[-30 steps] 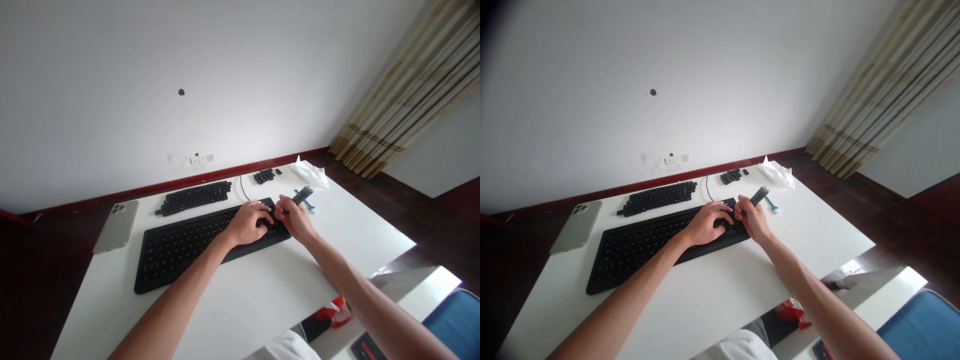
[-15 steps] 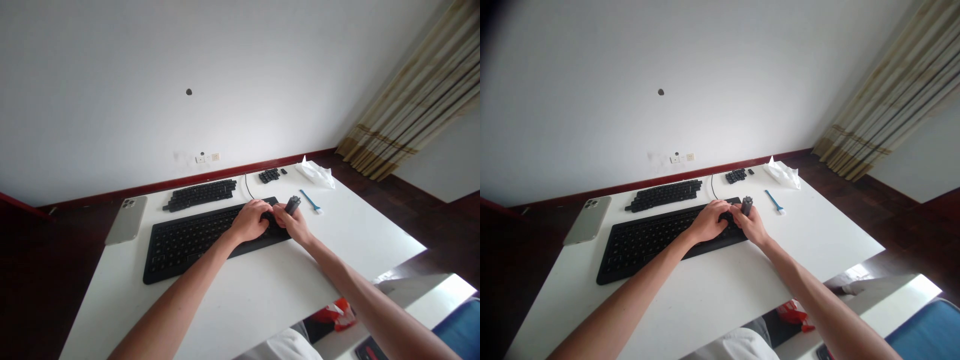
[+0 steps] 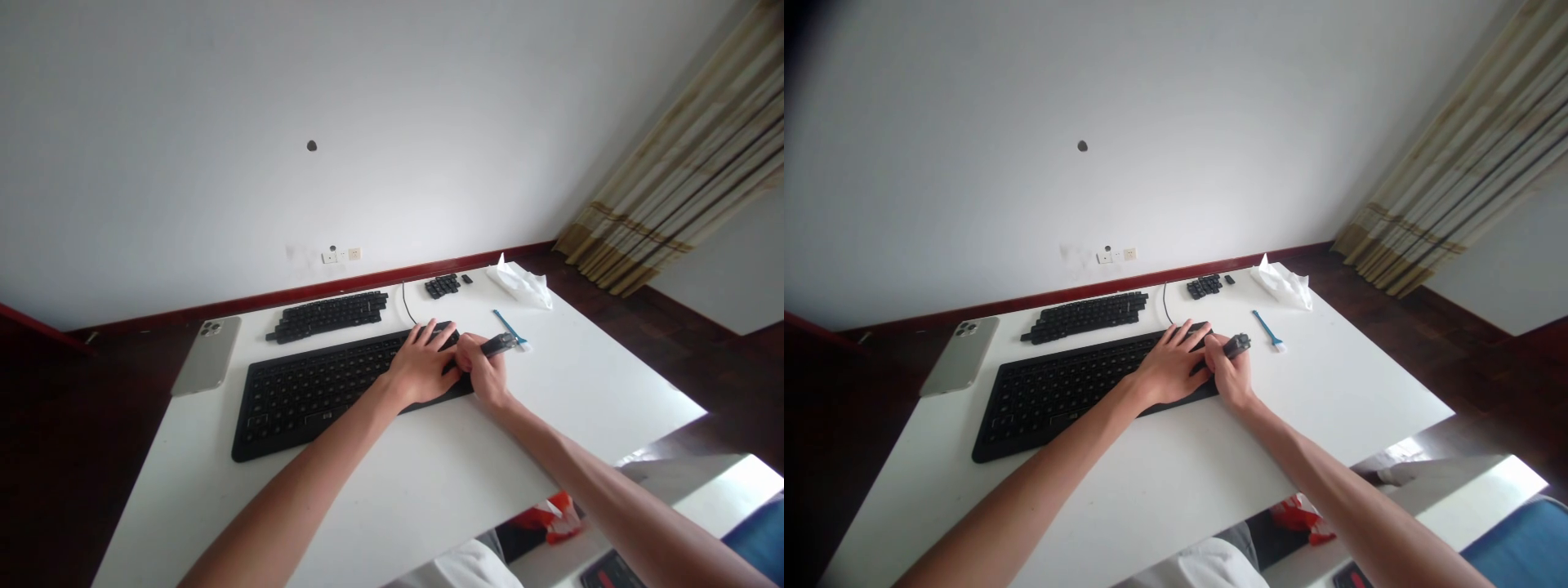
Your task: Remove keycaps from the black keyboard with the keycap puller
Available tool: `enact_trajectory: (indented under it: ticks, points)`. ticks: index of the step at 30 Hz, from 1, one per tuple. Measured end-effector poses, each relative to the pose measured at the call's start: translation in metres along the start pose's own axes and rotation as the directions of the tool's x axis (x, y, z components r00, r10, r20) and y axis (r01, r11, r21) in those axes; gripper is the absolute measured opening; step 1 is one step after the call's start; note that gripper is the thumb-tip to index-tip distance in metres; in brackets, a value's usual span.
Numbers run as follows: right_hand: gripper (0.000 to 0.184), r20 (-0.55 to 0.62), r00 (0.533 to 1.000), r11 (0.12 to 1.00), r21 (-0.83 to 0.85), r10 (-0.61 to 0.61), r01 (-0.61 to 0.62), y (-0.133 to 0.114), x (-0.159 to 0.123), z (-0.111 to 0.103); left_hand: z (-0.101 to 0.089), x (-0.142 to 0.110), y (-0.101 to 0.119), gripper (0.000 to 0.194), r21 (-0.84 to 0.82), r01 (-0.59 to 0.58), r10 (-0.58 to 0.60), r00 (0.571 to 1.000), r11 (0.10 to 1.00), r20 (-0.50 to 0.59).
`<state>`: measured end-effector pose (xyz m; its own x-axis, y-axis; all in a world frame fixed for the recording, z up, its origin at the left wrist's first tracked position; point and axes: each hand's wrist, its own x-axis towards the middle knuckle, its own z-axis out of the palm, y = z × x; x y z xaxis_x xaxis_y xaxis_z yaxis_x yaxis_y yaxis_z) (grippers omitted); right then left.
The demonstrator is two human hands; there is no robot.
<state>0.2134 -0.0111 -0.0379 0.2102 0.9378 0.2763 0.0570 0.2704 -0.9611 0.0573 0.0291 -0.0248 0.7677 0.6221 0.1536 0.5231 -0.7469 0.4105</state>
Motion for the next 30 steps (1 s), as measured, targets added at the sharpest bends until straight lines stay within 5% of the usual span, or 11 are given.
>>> enact_trajectory:
  ticks: [18, 22, 24, 27, 30]
  points:
    - [0.054, -0.088, 0.994, 0.996, 0.058, -0.069, 0.074, -0.004, -0.003, -0.001, 0.006, 0.004, 0.0, 0.042, 0.031, -0.045, 0.045, 0.999, 0.999, 0.003]
    - [0.054, -0.177, 0.971, 0.983, -0.108, -0.163, 0.145, -0.01, 0.008, -0.015, 0.006, 0.002, 0.0, 0.049, 0.016, -0.041, 0.041, 0.999, 0.999, -0.001]
    - [0.05, -0.128, 0.978, 0.956, -0.265, -0.167, 0.128, -0.014, 0.016, -0.028, 0.004, 0.003, 0.0, 0.056, -0.017, -0.031, 0.031, 0.999, 0.999, 0.013]
    - [0.036, 0.11, 0.993, 0.878, -0.469, -0.046, 0.093, -0.018, 0.025, -0.046, -0.002, 0.003, -0.002, 0.068, -0.103, -0.005, 0.007, 1.0, 0.995, 0.022]
    - [0.024, 0.312, 0.945, 0.807, -0.581, 0.098, 0.108, -0.02, 0.024, -0.059, -0.008, 0.003, -0.007, 0.073, -0.237, 0.036, -0.042, 0.999, 0.971, -0.022]
